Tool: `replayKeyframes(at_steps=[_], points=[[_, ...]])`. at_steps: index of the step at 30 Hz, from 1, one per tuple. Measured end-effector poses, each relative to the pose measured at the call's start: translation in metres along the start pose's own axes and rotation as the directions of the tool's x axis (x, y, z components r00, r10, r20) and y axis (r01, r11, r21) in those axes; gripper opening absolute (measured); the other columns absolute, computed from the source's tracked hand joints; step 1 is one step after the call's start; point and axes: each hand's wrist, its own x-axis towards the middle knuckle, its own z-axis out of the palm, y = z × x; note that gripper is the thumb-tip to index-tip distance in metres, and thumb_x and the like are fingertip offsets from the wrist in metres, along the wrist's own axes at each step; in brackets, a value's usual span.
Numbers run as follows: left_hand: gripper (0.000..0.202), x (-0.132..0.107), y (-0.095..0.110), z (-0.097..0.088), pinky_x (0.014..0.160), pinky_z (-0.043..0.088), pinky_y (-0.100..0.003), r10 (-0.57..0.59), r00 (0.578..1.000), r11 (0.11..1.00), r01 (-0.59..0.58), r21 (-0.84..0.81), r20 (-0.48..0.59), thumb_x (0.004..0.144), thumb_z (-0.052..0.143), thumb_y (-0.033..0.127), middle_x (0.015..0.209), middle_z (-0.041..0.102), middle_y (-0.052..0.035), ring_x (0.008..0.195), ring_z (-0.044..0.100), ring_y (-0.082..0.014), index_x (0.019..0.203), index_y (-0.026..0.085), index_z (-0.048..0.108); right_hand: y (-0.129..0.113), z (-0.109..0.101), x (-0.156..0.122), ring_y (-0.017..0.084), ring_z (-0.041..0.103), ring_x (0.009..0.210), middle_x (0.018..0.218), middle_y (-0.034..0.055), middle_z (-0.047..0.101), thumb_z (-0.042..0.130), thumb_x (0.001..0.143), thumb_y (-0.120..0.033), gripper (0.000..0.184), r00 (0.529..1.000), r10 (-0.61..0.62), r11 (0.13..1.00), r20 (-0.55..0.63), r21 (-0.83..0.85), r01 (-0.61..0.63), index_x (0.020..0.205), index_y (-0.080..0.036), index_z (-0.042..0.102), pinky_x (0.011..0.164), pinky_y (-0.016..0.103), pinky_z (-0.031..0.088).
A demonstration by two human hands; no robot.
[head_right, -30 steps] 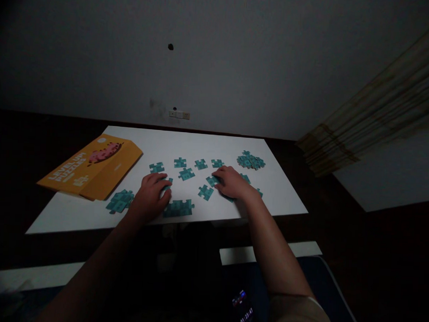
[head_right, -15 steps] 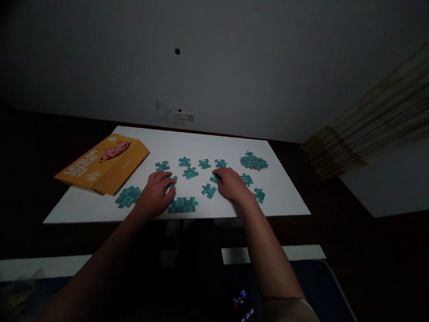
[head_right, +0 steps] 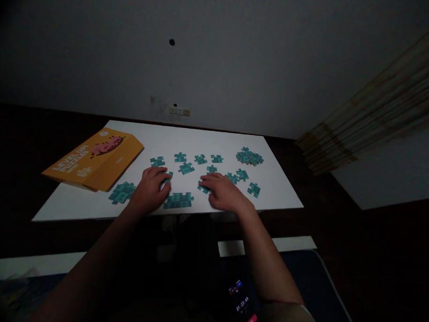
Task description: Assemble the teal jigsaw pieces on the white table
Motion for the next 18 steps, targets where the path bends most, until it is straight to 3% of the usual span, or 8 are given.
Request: replayKeyframes(at_steps=[2,5,10,12,15,17,18], points=[[0.033,0.001,-0.001,0.0,0.129,0.045,-0.065,0.001,1.0,1.0,-0.001,-0.005,0.002,0.102,0.057,0.032,0.14,0.074,-0.0207,0.144,0.058,-0.0408,0.117,0.017,0.083,-0.007,0.009,-0.004,0.031,0.067,0.141,0.154,0.007,0.075,0.065,0.092,-0.005,0.055,0.999,0.03,1.0,0.014,-0.007,-0.03,0.141,-0.028,0.08,0.124,0.055,0.053],[0.031,0.002,-0.002,-0.001,0.129,0.045,-0.066,0.003,1.0,1.0,-0.003,-0.014,-0.004,0.102,0.059,0.034,0.138,0.074,-0.0199,0.143,0.059,-0.0407,0.115,0.018,0.083,-0.015,0.034,0.001,0.031,0.07,0.132,0.147,0.0096,0.078,0.064,0.105,-0.012,0.037,0.984,0.142,0.989,-0.109,-0.024,-0.145,0.133,-0.026,0.083,0.119,0.055,0.057],[0.031,0.001,-0.002,-0.001,0.129,0.045,-0.066,0.019,1.0,1.0,-0.019,0.001,-0.022,0.102,0.058,0.034,0.137,0.075,-0.0201,0.142,0.06,-0.0401,0.113,0.018,0.082,-0.034,0.069,0.01,0.033,0.069,0.13,0.14,0.0141,0.078,0.064,0.109,-0.021,0.028,0.89,0.27,0.957,-0.366,-0.001,-0.291,0.128,-0.025,0.084,0.116,0.055,0.058],[0.031,0.0,-0.002,-0.001,0.128,0.045,-0.066,0.016,0.999,1.0,-0.016,0.011,-0.027,0.102,0.058,0.035,0.138,0.075,-0.0199,0.142,0.06,-0.0402,0.113,0.019,0.082,-0.04,0.073,0.001,0.032,0.07,0.127,0.136,0.0146,0.079,0.062,0.11,-0.024,0.026,0.839,0.276,0.954,-0.468,0.024,-0.3,0.125,-0.023,0.083,0.115,0.054,0.058],[0.031,-0.002,-0.001,-0.003,0.127,0.046,-0.066,0.011,0.999,1.0,-0.011,0.012,-0.03,0.102,0.057,0.035,0.138,0.074,-0.0191,0.141,0.06,-0.0396,0.112,0.02,0.082,-0.036,0.067,-0.028,0.034,0.07,0.118,0.123,0.0166,0.079,0.061,0.109,-0.031,0.026,0.708,0.348,0.91,-0.614,0.037,-0.414,0.123,-0.019,0.08,0.109,0.056,0.058],[0.031,-0.001,0.001,-0.005,0.127,0.046,-0.065,0.012,1.0,1.0,-0.012,0.007,-0.026,0.102,0.057,0.035,0.137,0.075,-0.0191,0.14,0.061,-0.0394,0.111,0.019,0.082,-0.027,0.059,-0.05,0.038,0.068,0.119,0.123,0.0198,0.077,0.069,0.105,-0.039,0.031,0.634,0.429,0.845,-0.644,0.038,-0.533,0.124,-0.018,0.08,0.108,0.062,0.056],[0.031,-0.001,0.001,-0.005,0.127,0.046,-0.065,0.011,1.0,1.0,-0.011,0.004,-0.025,0.102,0.057,0.035,0.136,0.075,-0.0192,0.14,0.061,-0.0395,0.111,0.019,0.082,-0.02,0.054,-0.059,0.04,0.067,0.121,0.125,0.021,0.076,0.071,0.103,-0.043,0.033,0.623,0.467,0.817,-0.627,0.037,-0.576,0.124,-0.018,0.081,0.109,0.065,0.055]])
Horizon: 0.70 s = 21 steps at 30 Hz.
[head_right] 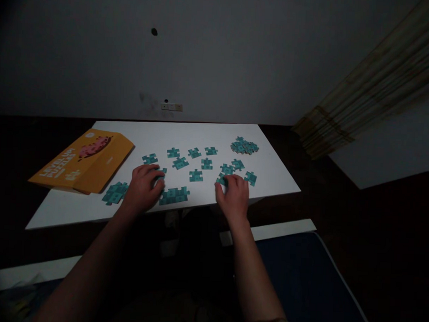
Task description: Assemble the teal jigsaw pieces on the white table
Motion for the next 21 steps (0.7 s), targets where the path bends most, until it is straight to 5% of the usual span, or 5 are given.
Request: replayKeyframes(at_steps=[8,15,21], points=[[0.028,0.001,0.002,-0.001,0.128,0.045,-0.067,-0.034,0.999,0.999,0.034,-0.016,-0.01,0.101,0.057,0.035,0.137,0.075,-0.0165,0.142,0.06,-0.0385,0.11,0.024,0.081,0.035,-0.023,0.027,0.035,0.071,0.127,0.133,0.0099,0.082,0.064,0.105,-0.029,0.031,0.915,-0.168,0.975,0.366,0.2,0.099,0.13,-0.031,0.082,0.114,0.06,0.056],[0.029,0.001,0.003,-0.002,0.128,0.045,-0.066,-0.033,0.999,0.999,0.032,-0.016,-0.002,0.101,0.056,0.034,0.136,0.075,-0.018,0.141,0.061,-0.038,0.111,0.022,0.081,0.032,-0.018,0.03,0.035,0.071,0.126,0.137,0.0136,0.08,0.066,0.103,-0.035,0.043,0.918,-0.141,0.969,0.371,0.242,0.051,0.144,-0.027,0.073,0.11,0.057,0.058],[0.026,0.001,0.002,-0.001,0.126,0.046,-0.067,-0.038,0.999,0.999,0.038,-0.02,-0.004,0.101,0.058,0.034,0.137,0.075,-0.018,0.141,0.06,-0.0396,0.109,0.023,0.081,0.021,-0.007,0.019,0.038,0.072,0.109,0.113,0.0147,0.079,0.074,0.099,-0.047,0.043,0.971,-0.015,0.993,0.24,0.114,-0.013,0.135,-0.023,0.074,0.101,0.058,0.06]])
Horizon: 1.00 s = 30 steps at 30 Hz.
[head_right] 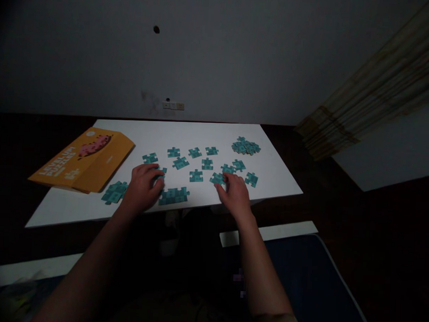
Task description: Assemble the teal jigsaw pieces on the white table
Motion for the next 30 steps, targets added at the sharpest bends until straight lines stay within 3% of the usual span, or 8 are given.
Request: replayKeyframes(at_steps=[5,12,17,20,23,30], points=[[0.027,0.0,0.0,0.0,0.127,0.045,-0.066,0.016,1.0,1.0,-0.016,0.001,0.007,0.102,0.057,0.034,0.135,0.076,-0.018,0.141,0.061,-0.039,0.11,0.023,0.08,-0.002,0.001,-0.006,0.04,0.07,0.12,0.128,0.0157,0.079,0.076,0.098,-0.049,0.048,0.999,-0.025,1.0,-0.043,0.016,0.025,0.14,-0.025,0.072,0.107,0.061,0.059],[0.028,0.0,-0.003,0.001,0.128,0.045,-0.067,0.002,1.0,1.0,-0.002,-0.008,0.003,0.102,0.057,0.036,0.139,0.074,-0.0178,0.142,0.06,-0.039,0.11,0.024,0.08,-0.001,-0.004,0.003,0.037,0.072,0.122,0.13,0.0117,0.082,0.065,0.102,-0.032,0.038,0.993,-0.099,0.993,0.066,0.079,0.093,0.138,-0.028,0.076,0.109,0.059,0.06],[0.028,0.0,-0.004,0.002,0.128,0.044,-0.067,0.005,1.0,1.0,-0.005,0.012,0.004,0.101,0.058,0.036,0.139,0.075,-0.0174,0.142,0.06,-0.0385,0.111,0.023,0.081,0.023,-0.021,0.028,0.04,0.067,0.133,0.139,0.0162,0.078,0.067,0.097,-0.029,0.05,0.998,-0.065,0.998,0.012,-0.003,0.065,0.146,-0.021,0.075,0.116,0.064,0.056],[0.029,-0.001,-0.005,0.002,0.128,0.044,-0.067,0.012,1.0,1.0,-0.012,0.017,0.003,0.102,0.058,0.035,0.14,0.074,-0.0189,0.143,0.06,-0.0389,0.112,0.021,0.081,0.041,-0.027,0.045,0.045,0.062,0.138,0.145,0.0167,0.076,0.072,0.091,-0.028,0.062,0.993,-0.073,0.994,0.087,-0.068,0.079,0.152,-0.022,0.072,0.119,0.068,0.053],[0.029,-0.001,-0.005,0.003,0.128,0.044,-0.067,0.013,1.0,1.0,-0.013,0.012,-0.004,0.102,0.057,0.035,0.141,0.074,-0.0192,0.143,0.06,-0.0388,0.113,0.021,0.08,0.049,-0.026,0.054,0.046,0.06,0.139,0.142,0.0162,0.077,0.072,0.092,-0.028,0.058,0.985,-0.091,0.991,0.145,-0.088,0.104,0.15,-0.025,0.073,0.118,0.072,0.052],[0.027,-0.001,-0.005,0.002,0.126,0.046,-0.068,-0.007,1.0,1.0,0.007,0.013,0.003,0.102,0.059,0.036,0.14,0.074,-0.017,0.142,0.059,-0.0395,0.112,0.025,0.08,0.039,-0.017,0.051,0.038,0.064,0.137,0.139,0.0122,0.078,0.063,0.096,-0.016,0.058,0.978,-0.129,0.99,0.162,-0.035,0.136,0.151,-0.03,0.072,0.117,0.065,0.054]])
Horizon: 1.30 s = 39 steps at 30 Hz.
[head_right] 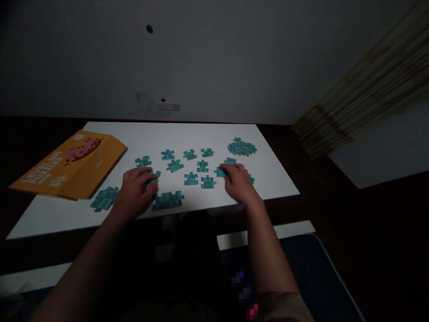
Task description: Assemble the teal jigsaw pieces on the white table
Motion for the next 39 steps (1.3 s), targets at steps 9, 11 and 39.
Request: replayKeyframes(at_steps=[9,11,39], points=[[0.028,0.0,0.001,0.0,0.127,0.045,-0.067,0.021,1.0,1.0,-0.021,0.008,0.004,0.102,0.059,0.035,0.139,0.075,-0.0191,0.141,0.061,-0.0397,0.112,0.021,0.08,0.026,-0.027,0.014,0.036,0.074,0.13,0.14,0.014,0.079,0.055,0.096,-0.017,0.054,0.986,0.062,0.995,-0.154,0.08,-0.05,0.144,-0.024,0.078,0.114,0.059,0.058],[0.027,0.0,0.001,0.0,0.127,0.045,-0.067,0.012,1.0,1.0,-0.012,0.013,0.003,0.102,0.059,0.035,0.141,0.074,-0.0189,0.142,0.06,-0.0394,0.113,0.021,0.08,0.038,-0.027,0.022,0.038,0.072,0.132,0.14,0.015,0.079,0.052,0.095,-0.015,0.055,0.991,0.041,0.999,-0.125,0.025,-0.038,0.143,-0.023,0.078,0.115,0.062,0.056],[0.033,0.002,-0.002,-0.001,0.127,0.043,-0.07,0.017,1.0,1.0,-0.018,0.01,0.017,0.104,0.057,0.039,0.142,0.074,-0.0203,0.142,0.062,-0.0411,0.116,0.019,0.081,0.054,-0.036,0.019,0.04,0.067,0.12,0.129,0.018,0.08,0.065,0.1,-0.038,0.041,0.997,0.074,0.95,0.021,-0.305,-0.064,0.134,-0.021,0.081,0.105,0.056,0.052]])
